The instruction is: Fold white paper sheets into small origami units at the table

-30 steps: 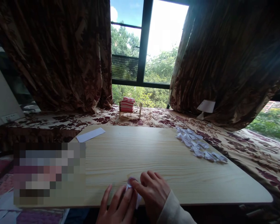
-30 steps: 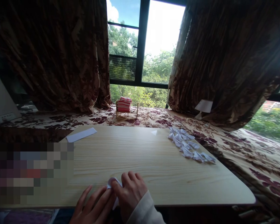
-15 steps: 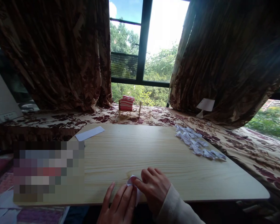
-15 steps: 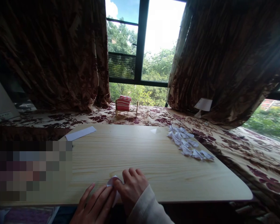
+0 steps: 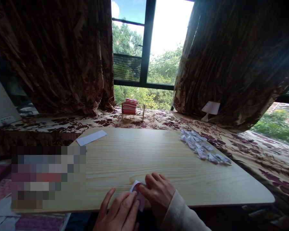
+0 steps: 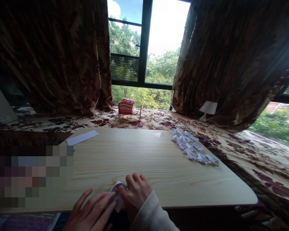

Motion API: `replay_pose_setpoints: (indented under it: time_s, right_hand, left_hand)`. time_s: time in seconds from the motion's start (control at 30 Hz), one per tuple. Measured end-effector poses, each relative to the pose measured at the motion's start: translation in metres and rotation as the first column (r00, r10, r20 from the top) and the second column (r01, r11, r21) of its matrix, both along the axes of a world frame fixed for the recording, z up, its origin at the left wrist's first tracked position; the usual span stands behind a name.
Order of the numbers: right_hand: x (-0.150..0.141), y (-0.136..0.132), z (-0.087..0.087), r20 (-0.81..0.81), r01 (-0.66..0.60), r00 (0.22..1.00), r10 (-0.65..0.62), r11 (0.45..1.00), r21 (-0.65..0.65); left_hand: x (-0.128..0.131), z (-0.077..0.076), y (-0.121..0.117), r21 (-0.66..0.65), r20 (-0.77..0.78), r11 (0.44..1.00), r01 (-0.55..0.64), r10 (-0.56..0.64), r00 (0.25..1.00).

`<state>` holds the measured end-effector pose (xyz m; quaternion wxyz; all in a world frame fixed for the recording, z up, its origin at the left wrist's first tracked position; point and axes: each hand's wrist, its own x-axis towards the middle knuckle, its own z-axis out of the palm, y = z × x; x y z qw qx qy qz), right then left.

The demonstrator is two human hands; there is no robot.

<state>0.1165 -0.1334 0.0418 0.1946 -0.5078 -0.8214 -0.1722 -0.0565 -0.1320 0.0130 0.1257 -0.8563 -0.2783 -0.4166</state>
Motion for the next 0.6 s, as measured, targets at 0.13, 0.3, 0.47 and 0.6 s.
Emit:
replay_pose_setpoints:
  time_s: [0.13, 0.3, 0.47, 0.6]
  right_hand:
    - [0.003, -0.005, 0.004, -0.025, -0.03, 0.999, 0.029, 0.998, -0.058]
    - [0.014, -0.017, 0.007, -0.139, -0.097, 0.986, 0.094, 0.995, -0.01]
    - [0.015, -0.018, 0.005, -0.151, -0.103, 0.984, 0.098, 0.994, -0.029]
    - [0.01, -0.014, 0.003, -0.166, -0.11, 0.981, 0.096, 0.991, -0.072]
  left_hand:
    - [0.005, -0.004, 0.002, -0.035, -0.028, 0.999, -0.019, 0.018, 0.999]
    - [0.004, -0.003, 0.001, -0.027, -0.002, 1.0, 0.001, -0.002, 1.0]
    - [0.004, -0.001, 0.002, -0.023, -0.018, 1.0, 0.017, -0.017, 1.0]
    - [0.005, -0.002, 0.002, -0.027, -0.027, 0.999, 0.018, -0.018, 0.999]
